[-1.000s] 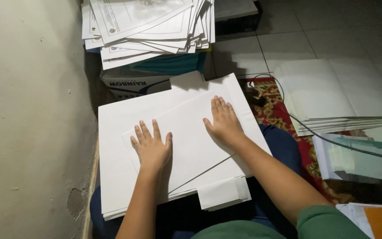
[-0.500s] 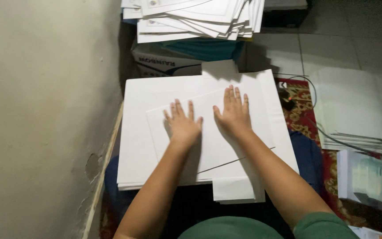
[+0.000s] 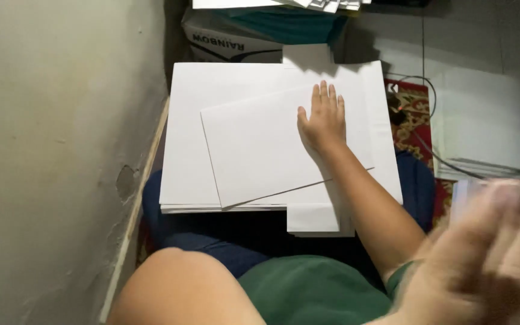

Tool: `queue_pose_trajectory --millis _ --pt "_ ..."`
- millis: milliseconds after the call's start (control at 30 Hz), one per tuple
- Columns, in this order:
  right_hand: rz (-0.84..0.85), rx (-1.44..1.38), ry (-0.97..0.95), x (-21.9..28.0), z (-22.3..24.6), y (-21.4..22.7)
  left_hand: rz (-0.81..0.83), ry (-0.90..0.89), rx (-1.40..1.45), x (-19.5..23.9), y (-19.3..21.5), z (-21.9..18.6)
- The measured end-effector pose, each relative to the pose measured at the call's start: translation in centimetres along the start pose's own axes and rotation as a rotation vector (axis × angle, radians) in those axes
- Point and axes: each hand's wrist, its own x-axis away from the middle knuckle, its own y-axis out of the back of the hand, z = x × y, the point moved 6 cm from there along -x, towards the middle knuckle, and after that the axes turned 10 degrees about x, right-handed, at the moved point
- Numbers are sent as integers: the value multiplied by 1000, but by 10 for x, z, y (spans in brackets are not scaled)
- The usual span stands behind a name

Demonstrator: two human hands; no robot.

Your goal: Folding large white paper sheets manually from a stack on the floor.

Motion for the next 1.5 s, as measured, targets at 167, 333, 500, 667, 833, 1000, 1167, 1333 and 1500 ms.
queue_pose_trajectory --millis 167,333,500,667,833,1000,1167,1333,1500 --pt "-40 12 7 5 -10 2 -56 -101 -127 18 27 -15" --pt "-50 -32 23 7 0 12 -171 -173 -330 21 39 45" --pt "-253 71 110 -1 -8 -15 -261 -168 -443 38 -20 201" --pt "-130 5 70 4 -1 6 -145 398 -422 62 -80 383" --pt "-103 44 161 3 8 -6 -133 636 -226 68 -80 377" --pt "-140 136 531 -9 48 -35 -175 607 -360 68 -99 391" --pt "-46 131 446 -39 53 -56 -148 657 -355 72 -99 400" --pt "-5 117 212 -43 10 -29 -76 783 -313 83 -85 396" --pt "85 106 0 -2 -51 -7 -41 852 -380 106 -66 379"
